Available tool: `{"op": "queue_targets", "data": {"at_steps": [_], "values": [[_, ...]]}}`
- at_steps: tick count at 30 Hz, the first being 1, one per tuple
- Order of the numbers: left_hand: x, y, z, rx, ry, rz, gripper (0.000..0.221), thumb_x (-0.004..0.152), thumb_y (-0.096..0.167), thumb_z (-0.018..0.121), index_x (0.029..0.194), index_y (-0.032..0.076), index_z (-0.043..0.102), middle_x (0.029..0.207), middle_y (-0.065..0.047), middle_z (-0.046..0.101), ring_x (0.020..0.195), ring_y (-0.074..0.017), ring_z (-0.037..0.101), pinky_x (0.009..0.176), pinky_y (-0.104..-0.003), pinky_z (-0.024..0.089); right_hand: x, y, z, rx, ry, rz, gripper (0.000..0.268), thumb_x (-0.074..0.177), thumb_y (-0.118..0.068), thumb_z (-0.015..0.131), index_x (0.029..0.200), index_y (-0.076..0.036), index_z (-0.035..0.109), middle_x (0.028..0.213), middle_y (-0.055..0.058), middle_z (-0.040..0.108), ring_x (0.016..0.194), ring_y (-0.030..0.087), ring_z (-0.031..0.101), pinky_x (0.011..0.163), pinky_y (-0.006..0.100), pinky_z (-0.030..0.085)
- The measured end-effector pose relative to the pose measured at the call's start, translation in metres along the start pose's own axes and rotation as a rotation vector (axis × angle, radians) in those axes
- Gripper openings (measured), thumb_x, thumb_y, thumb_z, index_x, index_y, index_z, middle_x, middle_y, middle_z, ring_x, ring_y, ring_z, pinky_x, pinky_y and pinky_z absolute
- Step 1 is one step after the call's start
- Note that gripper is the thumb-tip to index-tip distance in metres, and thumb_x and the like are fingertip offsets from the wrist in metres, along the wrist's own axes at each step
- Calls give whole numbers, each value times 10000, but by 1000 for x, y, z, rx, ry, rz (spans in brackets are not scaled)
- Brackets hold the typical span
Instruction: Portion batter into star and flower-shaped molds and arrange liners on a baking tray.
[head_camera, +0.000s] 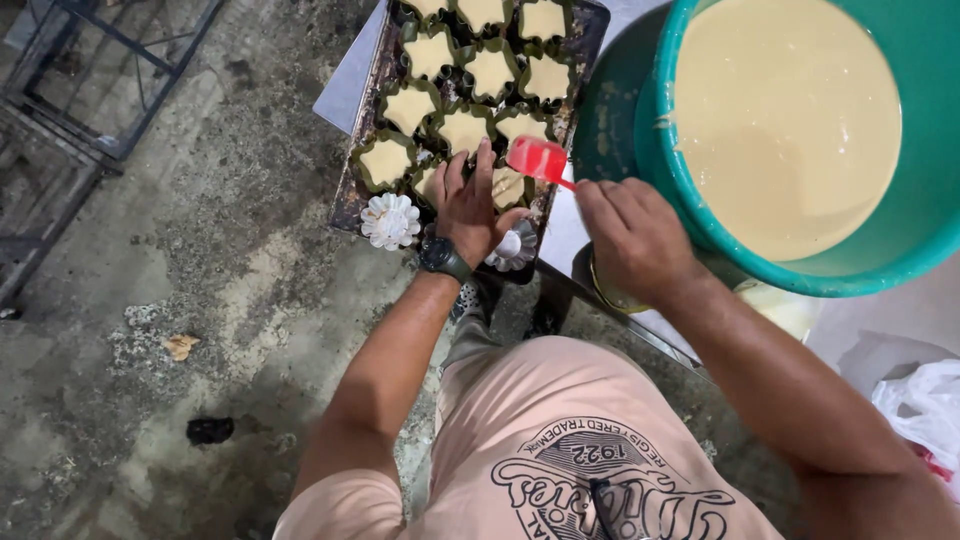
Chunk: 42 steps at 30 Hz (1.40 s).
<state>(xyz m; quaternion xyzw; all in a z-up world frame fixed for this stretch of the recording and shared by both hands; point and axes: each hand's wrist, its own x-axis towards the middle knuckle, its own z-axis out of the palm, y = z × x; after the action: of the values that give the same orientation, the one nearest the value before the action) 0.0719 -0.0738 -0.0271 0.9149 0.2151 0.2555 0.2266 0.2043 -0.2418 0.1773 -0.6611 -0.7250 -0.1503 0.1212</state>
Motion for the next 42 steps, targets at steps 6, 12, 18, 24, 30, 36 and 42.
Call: {"op": "queue_targets", "data": {"at_steps": [6, 12, 18, 24, 30, 36, 42], "values": [[-9, 0, -12, -2, 48, -132, 1406, 648, 745, 794, 1615, -11, 107, 1633, -285, 274, 1482, -456, 307, 1217, -611, 225, 11, 6, -28, -32, 53, -50, 445, 787, 59, 675, 1227, 104, 625, 1154, 195, 662, 978, 325, 645, 895, 440, 541], [-57, 15, -40, 37, 116, -150, 1463, 659, 994, 534, 1628, -25, 132, 1682, -266, 243, 1530, -470, 255, 1264, -617, 203, 10, 12, -31, -2, 72, -38, 402, 875, 56, 701, 1270, 85, 631, 1148, 192, 667, 959, 321, 634, 854, 425, 540], [-80, 45, -53, 29, 157, -138, 1227, 779, 846, 654, 1568, -38, 330, 1624, -284, 326, 1479, -481, 328, 1229, -617, 267, 12, 16, -35, -47, 80, -94, 405, 885, 32, 701, 1281, 74, 632, 1154, 180, 665, 984, 311, 635, 877, 410, 547], [-85, 74, -1, -187, -74, 105, 566, 930, 448, 762, 1332, 73, 627, 1386, -168, 620, 1274, -394, 553, 1107, -512, 460, 5, 23, -31, -85, 94, -168, 358, 976, -26, 714, 1307, 77, 626, 1178, 174, 651, 1005, 294, 620, 905, 386, 532], [-55, 124, 46, -156, -199, 465, 592, 922, 385, 771, 1341, 7, 591, 1342, -176, 593, 1275, -371, 569, 1134, -471, 473, -1, 28, -16, -20, 106, -164, 413, 945, -100, 651, 1317, 73, 601, 1191, 176, 635, 1060, 307, 614, 973, 403, 531], [-31, 187, 60, -78, -471, 189, 468, 776, 401, 813, 1076, 53, 723, 1108, -165, 714, 1138, -347, 619, 1024, -454, 464, -13, 38, 11, 54, 107, -121, 390, 983, -105, 652, 1337, 48, 599, 1169, 135, 626, 1062, 294, 592, 932, 409, 506], [-31, 193, 56, 34, -486, 195, 429, 775, 437, 824, 997, 77, 752, 1076, -131, 736, 1133, -315, 636, 999, -443, 474, -22, 43, 18, 67, 92, -107, 387, 976, -86, 638, 1343, 31, 594, 1167, 122, 621, 1088, 280, 594, 962, 400, 516]]}}
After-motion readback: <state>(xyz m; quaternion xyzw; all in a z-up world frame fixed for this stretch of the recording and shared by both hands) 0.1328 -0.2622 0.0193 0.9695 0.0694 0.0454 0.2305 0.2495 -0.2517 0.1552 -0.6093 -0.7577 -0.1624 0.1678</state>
